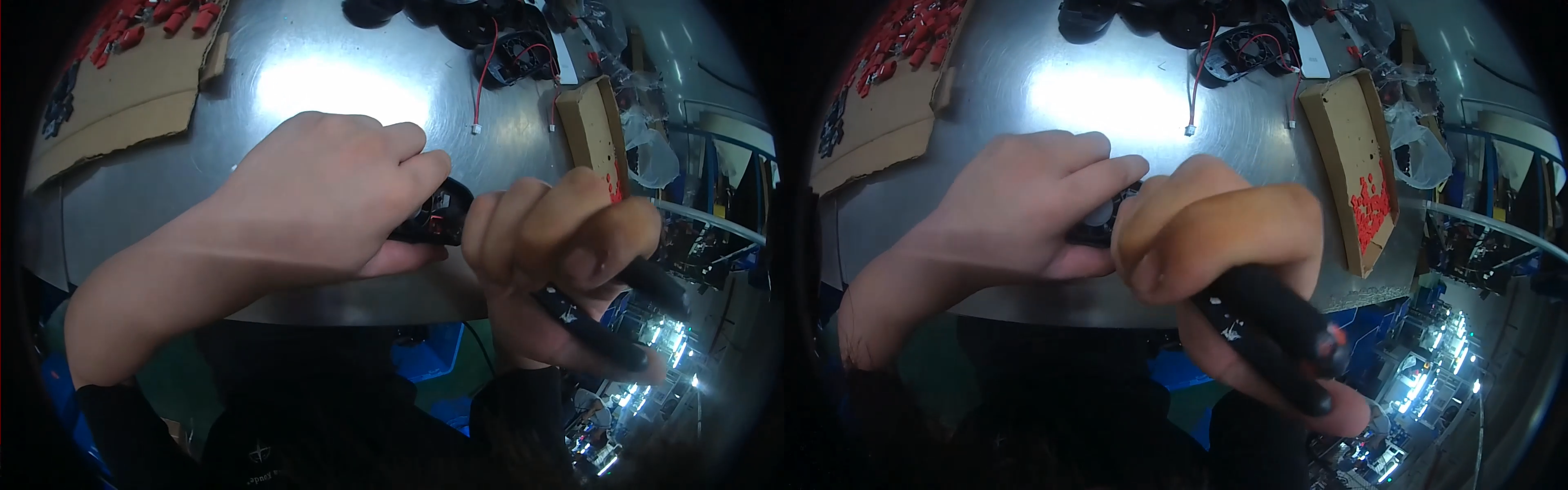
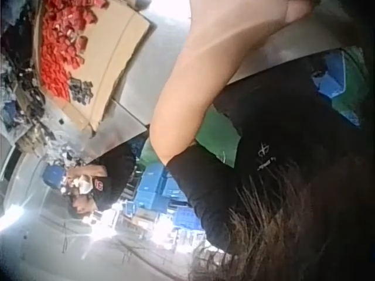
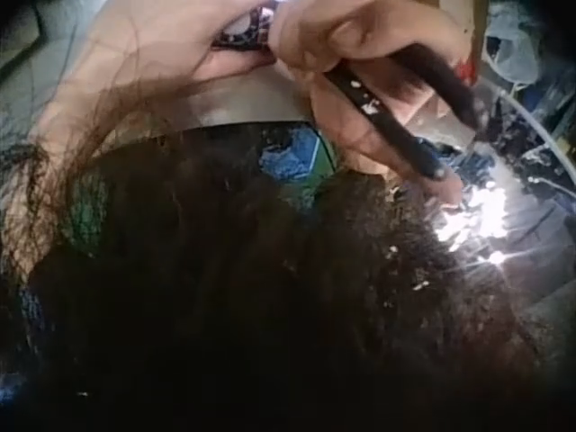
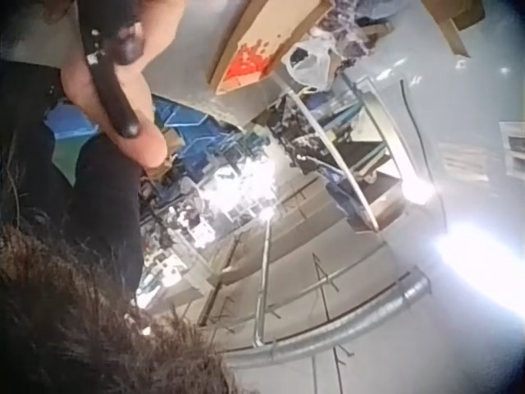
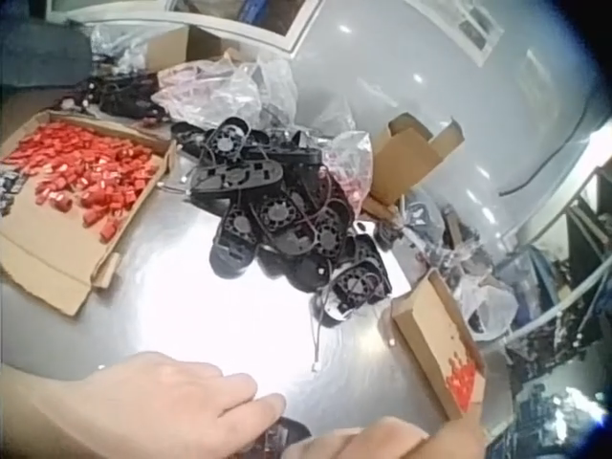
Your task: The recorder is assembling small electronic and mechanical components onto a plastic frame using pliers.
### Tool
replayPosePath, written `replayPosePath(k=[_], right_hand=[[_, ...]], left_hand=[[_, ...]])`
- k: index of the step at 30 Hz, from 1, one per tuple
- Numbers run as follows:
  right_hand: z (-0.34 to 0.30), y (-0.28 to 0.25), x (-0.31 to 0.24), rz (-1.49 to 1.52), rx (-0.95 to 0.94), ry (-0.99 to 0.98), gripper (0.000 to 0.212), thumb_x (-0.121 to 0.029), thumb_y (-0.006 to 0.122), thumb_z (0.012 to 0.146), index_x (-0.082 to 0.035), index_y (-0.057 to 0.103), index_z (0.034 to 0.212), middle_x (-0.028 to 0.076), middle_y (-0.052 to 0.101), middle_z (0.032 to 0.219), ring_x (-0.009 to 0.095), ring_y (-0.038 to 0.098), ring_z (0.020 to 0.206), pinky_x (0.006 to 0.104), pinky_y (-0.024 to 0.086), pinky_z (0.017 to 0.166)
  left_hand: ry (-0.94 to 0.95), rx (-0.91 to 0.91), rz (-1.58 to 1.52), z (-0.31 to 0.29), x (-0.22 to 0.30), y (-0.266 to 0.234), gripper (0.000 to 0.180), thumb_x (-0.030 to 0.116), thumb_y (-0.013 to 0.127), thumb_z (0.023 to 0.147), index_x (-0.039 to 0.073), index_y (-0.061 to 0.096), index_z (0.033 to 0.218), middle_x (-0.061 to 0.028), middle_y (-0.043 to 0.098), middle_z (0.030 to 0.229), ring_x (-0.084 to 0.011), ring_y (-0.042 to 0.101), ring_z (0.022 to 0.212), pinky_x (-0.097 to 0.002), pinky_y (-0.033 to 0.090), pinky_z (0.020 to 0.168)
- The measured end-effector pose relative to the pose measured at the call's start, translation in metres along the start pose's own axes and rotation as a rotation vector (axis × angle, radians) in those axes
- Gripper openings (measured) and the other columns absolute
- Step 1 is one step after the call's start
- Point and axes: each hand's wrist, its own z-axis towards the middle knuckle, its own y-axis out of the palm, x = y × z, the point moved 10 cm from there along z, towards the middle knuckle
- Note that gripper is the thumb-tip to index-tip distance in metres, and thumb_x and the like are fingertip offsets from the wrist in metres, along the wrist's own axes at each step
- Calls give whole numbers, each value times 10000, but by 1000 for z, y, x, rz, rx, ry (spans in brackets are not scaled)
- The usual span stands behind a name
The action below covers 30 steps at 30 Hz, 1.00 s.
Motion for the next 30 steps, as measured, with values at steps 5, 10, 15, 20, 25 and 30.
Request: replayPosePath(k=[5, 10, 15, 20, 25, 30], right_hand=[[3, -2, -3, 65, 27, -24, 689, -767, 682, 831, -131, 484, 1006, 34, 453, 799, 129, 426, 578, 279, 366, 478], [3, 1, 3, -32, 20, 49, 687, -776, 651, 851, -124, 479, 980, 39, 473, 787, 122, 434, 580, 256, 362, 489], [10, 0, 10, 1, -60, 88, 663, -775, 617, 874, -129, 485, 943, 28, 488, 758, 118, 439, 547, 260, 353, 461], [25, 16, 24, 245, -406, 153, 621, -709, 574, 943, -107, 494, 813, 36, 547, 676, 130, 449, 442, 263, 369, 406], [15, 28, 20, 385, -549, 187, 597, -592, 555, 1019, -84, 480, 712, 64, 573, 617, 136, 456, 376, 255, 359, 361], [11, 37, 23, 436, -591, 174, 488, -314, 487, 1099, -75, 455, 676, 121, 581, 617, 174, 490, 397, 256, 350, 354]], left_hand=[[-12, -33, -3, 0, -4, 2, 602, 392, 818, 760, 49, 658, 1228, -105, 646, 921, -319, 669, 839, -426, 537, 700], [17, -2, 13, 1, -1, 0, 575, 384, 816, 753, 61, 668, 1205, -98, 645, 902, -324, 669, 824, -440, 530, 697], [-1, -32, -9, 1, -3, 1, 530, 375, 825, 726, 107, 674, 1157, -84, 628, 889, -328, 662, 844, -444, 523, 706], [117, -60, 0, 0, 4, 6, 499, 355, 843, 677, 112, 661, 1073, -68, 605, 898, -307, 649, 854, -436, 521, 700], [178, -82, -1, 2, 8, 8, 459, 355, 834, 683, 113, 644, 1024, -62, 599, 906, -296, 642, 835, -430, 519, 693], [221, -76, -11, 2, 10, 11, 400, 353, 808, 708, 111, 646, 983, -57, 604, 921, -288, 645, 828, -424, 523, 690]])
